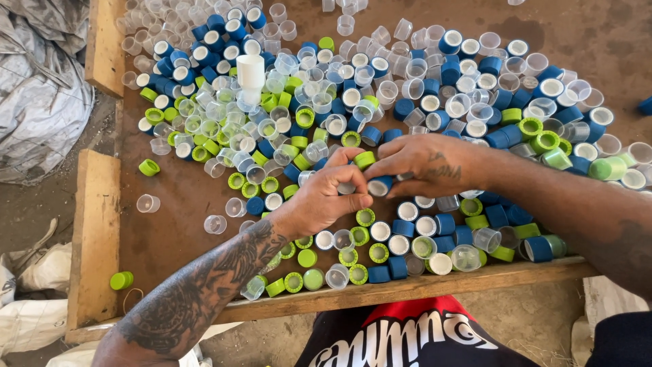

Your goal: The person sorts plastic bottle caps by color on a wooden table, separating blue and green caps into different white sacks. They repeatedly pick up caps, inspect them, and place them into the appropriate sacks.

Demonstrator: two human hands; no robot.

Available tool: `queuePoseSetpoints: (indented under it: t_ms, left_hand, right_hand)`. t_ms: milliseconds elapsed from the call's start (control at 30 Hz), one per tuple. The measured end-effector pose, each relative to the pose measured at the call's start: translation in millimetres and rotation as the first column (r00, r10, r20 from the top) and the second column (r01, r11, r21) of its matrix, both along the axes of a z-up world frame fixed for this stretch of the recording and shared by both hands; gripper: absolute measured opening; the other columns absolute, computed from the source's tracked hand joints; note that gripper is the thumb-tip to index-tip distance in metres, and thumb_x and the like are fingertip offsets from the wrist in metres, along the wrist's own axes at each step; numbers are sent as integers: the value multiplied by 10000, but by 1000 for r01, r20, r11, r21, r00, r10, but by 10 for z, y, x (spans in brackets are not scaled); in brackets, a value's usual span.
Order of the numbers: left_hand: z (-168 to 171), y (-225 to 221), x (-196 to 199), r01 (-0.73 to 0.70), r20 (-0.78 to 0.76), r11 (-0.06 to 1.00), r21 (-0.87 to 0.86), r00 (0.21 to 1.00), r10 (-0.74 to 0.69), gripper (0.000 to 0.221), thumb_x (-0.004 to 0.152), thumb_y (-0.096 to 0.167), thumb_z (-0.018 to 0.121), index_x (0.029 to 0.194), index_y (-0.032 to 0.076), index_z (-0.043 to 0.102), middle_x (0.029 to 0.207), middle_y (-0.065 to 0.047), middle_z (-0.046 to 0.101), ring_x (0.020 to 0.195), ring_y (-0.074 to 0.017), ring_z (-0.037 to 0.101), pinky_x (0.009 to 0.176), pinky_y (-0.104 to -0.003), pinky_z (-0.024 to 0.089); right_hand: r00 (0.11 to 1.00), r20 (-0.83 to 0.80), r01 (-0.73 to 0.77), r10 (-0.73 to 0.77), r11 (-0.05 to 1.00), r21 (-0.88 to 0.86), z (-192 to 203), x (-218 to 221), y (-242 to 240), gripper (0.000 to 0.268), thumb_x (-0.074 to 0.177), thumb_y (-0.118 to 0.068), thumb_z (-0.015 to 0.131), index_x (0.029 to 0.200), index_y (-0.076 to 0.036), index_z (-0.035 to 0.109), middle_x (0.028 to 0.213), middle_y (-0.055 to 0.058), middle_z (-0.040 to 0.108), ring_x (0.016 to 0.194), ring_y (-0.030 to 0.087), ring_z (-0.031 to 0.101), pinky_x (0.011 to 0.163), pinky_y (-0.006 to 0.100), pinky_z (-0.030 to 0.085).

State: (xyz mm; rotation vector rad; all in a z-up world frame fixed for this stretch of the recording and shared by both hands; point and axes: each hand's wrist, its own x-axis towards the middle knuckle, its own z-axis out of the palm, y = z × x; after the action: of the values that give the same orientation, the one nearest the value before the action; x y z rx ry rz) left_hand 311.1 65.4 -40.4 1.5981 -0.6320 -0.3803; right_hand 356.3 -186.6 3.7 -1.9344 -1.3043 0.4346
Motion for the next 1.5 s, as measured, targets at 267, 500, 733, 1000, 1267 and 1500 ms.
queuePoseSetpoints:
  t_ms: [267,500,733,1000,1267,1500]
  left_hand:
    - [140,55,60,30,168,954,297,982,-83,108,1001,181,660,1050,86,671,1236,-166,614,1129,-432,640,953,-529,499]
    - [192,-68,-39,-94,477,886,453,865,-153,183,1003,231,597,1161,148,638,1185,-103,625,1020,-418,661,794,-542,577]
    - [519,-515,-78,134,382,557,820,596,-706,791,792,-82,558,1521,195,428,1355,-144,434,793,-281,595,527,-443,512]
    - [480,-805,45,257,207,492,832,678,-705,986,756,471,905,1560,258,375,1431,-163,341,1044,-365,651,654,-494,589]
    - [421,-896,175,429,67,495,755,701,-710,556,883,232,692,1418,243,544,1548,-160,249,1229,-366,571,901,-511,529]
    - [186,-981,51,218,303,566,795,666,-682,545,898,398,762,1382,214,590,1304,-144,398,981,-318,624,655,-481,618]
  right_hand:
    - [924,-356,127,-141,990,-64,-144,154,-283,326,909,-253,571,1147,-56,675,779,107,705,758,271,721,519,373,543]
    - [530,-834,301,153,886,354,-349,204,-365,571,963,-482,504,1306,-24,514,850,198,606,773,337,733,313,211,475]
    - [317,-812,350,489,736,580,-146,285,-524,434,1023,-233,680,1423,-166,526,1150,178,570,983,336,638,450,199,461]
    - [633,-771,353,67,862,365,313,-49,-522,397,1017,-450,655,1247,-147,540,1044,106,617,856,200,680,363,165,425]
    - [656,-699,521,-283,840,149,234,-324,-806,399,964,-420,576,1191,-96,533,924,113,631,783,185,676,370,214,422]
    - [978,-121,129,-167,952,-276,497,-404,-837,232,927,-346,619,1108,-203,647,836,-25,761,624,85,708,553,244,557]
